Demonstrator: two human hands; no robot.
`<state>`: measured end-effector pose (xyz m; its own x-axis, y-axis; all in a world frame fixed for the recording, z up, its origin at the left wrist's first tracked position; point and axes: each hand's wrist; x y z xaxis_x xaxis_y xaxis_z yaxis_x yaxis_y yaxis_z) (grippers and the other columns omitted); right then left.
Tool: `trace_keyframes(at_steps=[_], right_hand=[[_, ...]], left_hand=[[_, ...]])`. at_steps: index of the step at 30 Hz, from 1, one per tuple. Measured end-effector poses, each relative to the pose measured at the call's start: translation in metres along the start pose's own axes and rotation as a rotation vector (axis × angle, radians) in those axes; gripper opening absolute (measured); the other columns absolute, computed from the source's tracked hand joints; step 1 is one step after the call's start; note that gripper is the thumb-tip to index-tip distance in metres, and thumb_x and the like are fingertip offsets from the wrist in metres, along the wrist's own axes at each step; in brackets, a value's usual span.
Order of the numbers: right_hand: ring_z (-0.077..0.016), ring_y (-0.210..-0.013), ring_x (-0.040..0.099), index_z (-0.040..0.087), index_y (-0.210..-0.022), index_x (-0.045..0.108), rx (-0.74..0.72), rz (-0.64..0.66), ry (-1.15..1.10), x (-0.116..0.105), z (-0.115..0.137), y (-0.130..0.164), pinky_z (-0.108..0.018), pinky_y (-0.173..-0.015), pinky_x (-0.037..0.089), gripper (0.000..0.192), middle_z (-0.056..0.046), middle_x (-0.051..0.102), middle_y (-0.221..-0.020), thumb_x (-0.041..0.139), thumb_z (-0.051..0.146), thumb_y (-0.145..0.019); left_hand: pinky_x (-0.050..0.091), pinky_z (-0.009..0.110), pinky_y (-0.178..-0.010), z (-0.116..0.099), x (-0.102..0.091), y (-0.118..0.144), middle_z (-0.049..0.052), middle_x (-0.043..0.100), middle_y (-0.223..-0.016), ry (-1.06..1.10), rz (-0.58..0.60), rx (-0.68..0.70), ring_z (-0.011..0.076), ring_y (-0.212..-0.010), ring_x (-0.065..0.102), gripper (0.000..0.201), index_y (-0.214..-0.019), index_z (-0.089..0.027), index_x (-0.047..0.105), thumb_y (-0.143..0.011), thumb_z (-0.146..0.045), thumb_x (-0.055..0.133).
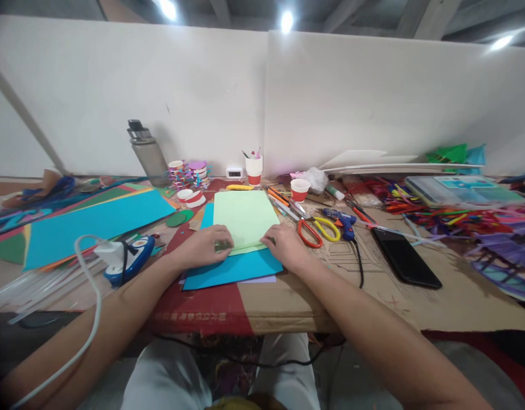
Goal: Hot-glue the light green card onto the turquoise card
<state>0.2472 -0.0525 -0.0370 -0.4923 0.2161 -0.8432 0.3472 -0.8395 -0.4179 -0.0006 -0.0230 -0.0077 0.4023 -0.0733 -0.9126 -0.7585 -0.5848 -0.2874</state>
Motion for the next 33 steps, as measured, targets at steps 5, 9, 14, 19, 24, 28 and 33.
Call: trace_keyframes(at_steps=[5, 9, 14, 19, 24, 28, 33], right_hand=[[-0.0231, -0.094, 0.052, 0.018, -0.093, 0.067, -0.058, -0.155, 0.143, -0.004, 0.006, 0.004, -0.037, -0.082, 0.040, 0.013, -0.009, 0.065, -0.098, 0.060, 0.024, -0.085], [-0.0207, -0.090, 0.048, 0.021, -0.097, 0.066, -0.318, -0.085, 0.175, -0.012, 0.022, 0.009, -0.035, -0.080, 0.039, 0.020, -0.008, 0.061, -0.096, 0.048, 0.017, -0.090], [-0.0196, -0.090, 0.047, 0.018, -0.106, 0.065, -0.411, 0.125, 0.167, -0.011, 0.032, 0.011, -0.034, -0.079, 0.041, 0.025, -0.009, 0.060, -0.092, 0.044, 0.024, -0.094], [-0.0191, -0.088, 0.049, 0.018, -0.106, 0.066, -0.388, 0.148, 0.197, -0.007, 0.033, 0.012, -0.034, -0.080, 0.041, 0.026, -0.009, 0.061, -0.092, 0.044, 0.025, -0.094], [-0.0202, -0.091, 0.055, 0.019, -0.102, 0.067, -0.229, -0.069, 0.163, -0.025, 0.018, 0.015, -0.035, -0.081, 0.044, 0.024, -0.010, 0.064, -0.095, 0.046, 0.026, -0.092], [-0.0240, -0.099, 0.057, 0.016, -0.098, 0.066, 0.190, -0.295, 0.332, -0.062, -0.021, 0.024, -0.037, -0.089, 0.042, 0.025, -0.012, 0.066, -0.100, 0.046, 0.028, -0.090], [-0.0342, -0.099, 0.060, -0.001, -0.107, 0.061, 0.793, -0.051, 0.638, -0.088, -0.070, 0.039, -0.042, -0.084, 0.044, 0.045, -0.027, 0.063, -0.104, 0.048, 0.038, -0.088]], left_hand=[[0.043, 0.022, -0.069, 0.007, 0.000, -0.002, 0.004, 0.065, -0.079, 0.147, 0.038, -0.044, 0.0129, -0.074, 0.059, 0.013, -0.075, -0.016, 0.067, -0.080, -0.021, 0.057], [0.043, 0.022, -0.069, 0.010, 0.002, -0.004, 0.003, 0.066, -0.077, 0.232, 0.044, -0.083, 0.0132, -0.075, 0.059, 0.013, -0.075, -0.016, 0.068, -0.080, -0.023, 0.059], [0.043, 0.023, -0.069, 0.012, 0.007, -0.003, 0.003, 0.064, -0.077, 0.247, 0.024, -0.071, 0.0132, -0.075, 0.059, 0.012, -0.075, -0.016, 0.067, -0.080, -0.024, 0.059], [0.043, 0.024, -0.072, 0.003, 0.010, -0.001, 0.004, 0.060, -0.083, 0.100, 0.005, -0.013, 0.0141, -0.078, 0.057, 0.009, -0.076, -0.016, 0.065, -0.078, -0.022, 0.059], [0.042, 0.023, -0.064, 0.001, 0.010, 0.001, 0.003, 0.058, -0.081, 0.063, -0.019, -0.049, 0.0122, -0.069, 0.054, 0.012, -0.077, -0.017, 0.064, -0.082, -0.024, 0.055], [0.041, 0.024, -0.065, 0.004, 0.010, 0.002, 0.002, 0.058, -0.078, 0.036, -0.098, -0.089, 0.0130, -0.070, 0.054, 0.011, -0.074, -0.017, 0.062, -0.081, -0.020, 0.054], [0.041, 0.025, -0.066, 0.007, 0.012, 0.001, 0.003, 0.058, -0.079, 0.014, -0.082, -0.124, 0.0141, -0.072, 0.054, 0.009, -0.072, -0.017, 0.061, -0.079, -0.019, 0.056]])
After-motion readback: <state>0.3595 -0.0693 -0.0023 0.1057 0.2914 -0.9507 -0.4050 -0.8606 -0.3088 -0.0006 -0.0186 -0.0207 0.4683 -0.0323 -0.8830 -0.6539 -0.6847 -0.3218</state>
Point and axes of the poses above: each hand's wrist, its own y-axis away from the middle knuckle, its own x-axis out of the palm, z = x × y
